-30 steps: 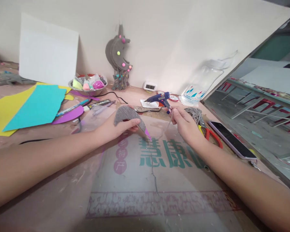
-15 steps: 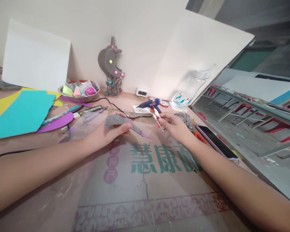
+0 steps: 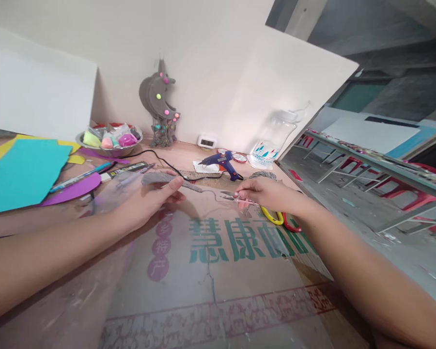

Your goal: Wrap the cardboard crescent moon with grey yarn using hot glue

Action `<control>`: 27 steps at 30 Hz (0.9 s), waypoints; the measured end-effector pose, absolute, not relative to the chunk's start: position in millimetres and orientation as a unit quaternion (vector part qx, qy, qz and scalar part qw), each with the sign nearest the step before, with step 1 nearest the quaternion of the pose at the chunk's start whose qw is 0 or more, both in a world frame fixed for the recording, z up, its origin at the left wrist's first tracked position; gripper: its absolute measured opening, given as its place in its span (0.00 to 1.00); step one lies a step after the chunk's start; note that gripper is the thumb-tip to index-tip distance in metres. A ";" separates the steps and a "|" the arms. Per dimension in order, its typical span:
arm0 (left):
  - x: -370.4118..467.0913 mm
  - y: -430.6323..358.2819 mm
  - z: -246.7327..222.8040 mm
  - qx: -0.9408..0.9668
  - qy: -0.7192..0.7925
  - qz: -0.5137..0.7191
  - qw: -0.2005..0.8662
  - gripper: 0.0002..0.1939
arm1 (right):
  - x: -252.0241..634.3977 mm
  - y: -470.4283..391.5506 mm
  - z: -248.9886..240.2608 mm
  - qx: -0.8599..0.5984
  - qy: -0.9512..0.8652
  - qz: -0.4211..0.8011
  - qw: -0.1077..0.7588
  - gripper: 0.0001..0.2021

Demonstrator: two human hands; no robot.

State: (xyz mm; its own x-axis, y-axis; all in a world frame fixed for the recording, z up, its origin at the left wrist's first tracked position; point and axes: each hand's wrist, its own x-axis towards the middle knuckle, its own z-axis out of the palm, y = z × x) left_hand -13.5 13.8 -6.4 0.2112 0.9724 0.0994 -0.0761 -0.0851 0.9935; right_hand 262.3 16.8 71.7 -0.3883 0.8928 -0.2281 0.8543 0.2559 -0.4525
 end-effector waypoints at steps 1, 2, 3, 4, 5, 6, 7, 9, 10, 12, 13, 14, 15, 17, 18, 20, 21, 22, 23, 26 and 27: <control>-13.2 14.3 -7.4 0.554 0.405 0.482 0.545 0.18 | 261.3 15.7 72.8 -0.563 -0.781 0.268 0.043 0.12; -13.1 14.6 -8.3 0.553 0.406 0.481 0.546 0.18 | 260.1 14.8 73.5 -0.571 -0.772 0.276 0.048 0.12; -13.2 14.9 -9.0 0.552 0.406 0.481 0.547 0.18 | 259.0 14.3 73.7 -0.574 -0.768 0.280 0.053 0.11; -13.4 15.0 -9.4 0.552 0.403 0.481 0.549 0.18 | 258.1 14.0 73.6 -0.575 -0.767 0.279 0.060 0.11; -13.6 15.0 -9.5 0.552 0.400 0.481 0.551 0.18 | 257.5 14.1 73.3 -0.574 -0.768 0.275 0.070 0.11; -13.9 14.9 -9.5 0.553 0.399 0.480 0.552 0.18 | 257.2 14.4 72.8 -0.570 -0.771 0.270 0.085 0.12; -14.2 14.8 -9.2 0.554 0.396 0.479 0.553 0.18 | 257.3 14.9 72.2 -0.566 -0.773 0.269 0.100 0.12; -14.4 14.7 -8.8 0.555 0.390 0.482 0.555 0.17 | 258.4 16.7 71.0 -0.554 -0.773 0.281 0.128 0.13; -14.5 14.8 -8.9 0.555 0.387 0.485 0.554 0.17 | 259.2 17.7 70.5 -0.546 -0.772 0.293 0.140 0.14; -14.7 15.2 -9.8 0.554 0.384 0.487 0.555 0.17 | 260.7 19.9 69.9 -0.534 -0.771 0.309 0.156 0.15; -14.9 15.6 -10.5 0.554 0.387 0.486 0.555 0.17 | 261.1 20.9 69.7 -0.530 -0.771 0.313 0.161 0.15; -15.2 15.9 -11.4 0.554 0.392 0.482 0.555 0.18 | 261.1 21.6 69.7 -0.527 -0.773 0.313 0.165 0.14; -15.5 16.2 -12.2 0.554 0.396 0.477 0.556 0.18 | 260.7 22.1 69.7 -0.526 -0.774 0.311 0.169 0.14; -16.0 16.5 -13.4 0.554 0.401 0.469 0.559 0.18 | 258.4 21.8 69.4 -0.524 -0.774 0.306 0.183 0.14; -16.1 16.5 -13.5 0.554 0.400 0.469 0.560 0.18 | 256.6 20.9 69.1 -0.521 -0.775 0.300 0.197 0.13; -16.1 16.2 -12.9 0.558 0.395 0.467 0.560 0.18 | 252.4 18.1 67.9 -0.508 -0.777 0.284 0.238 0.13; -15.9 15.9 -12.3 0.561 0.393 0.469 0.558 0.17 | 250.5 16.4 67.1 -0.502 -0.780 0.267 0.262 0.12; -15.7 15.6 -11.5 0.563 0.391 0.470 0.556 0.17 | 248.8 14.7 66.2 -0.498 -0.783 0.241 0.284 0.12; -15.5 15.2 -10.7 0.565 0.389 0.470 0.555 0.17 | 247.6 13.2 65.4 -0.498 -0.785 0.210 0.302 0.11; -15.2 13.9 -8.6 0.570 0.388 0.464 0.555 0.17 | 247.2 11.6 63.4 -0.519 -0.777 0.122 0.335 0.09; -15.3 13.5 -8.1 0.571 0.389 0.463 0.555 0.17 | 248.3 12.5 62.9 -0.529 -0.768 0.105 0.346 0.08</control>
State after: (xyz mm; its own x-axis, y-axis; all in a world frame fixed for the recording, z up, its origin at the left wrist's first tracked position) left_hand -15.3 13.5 -8.1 0.2685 0.9583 0.0975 -0.0704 -0.0814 0.9942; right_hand 248.3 12.5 62.9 -0.2012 0.8847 0.4204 0.7390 0.4188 -0.5277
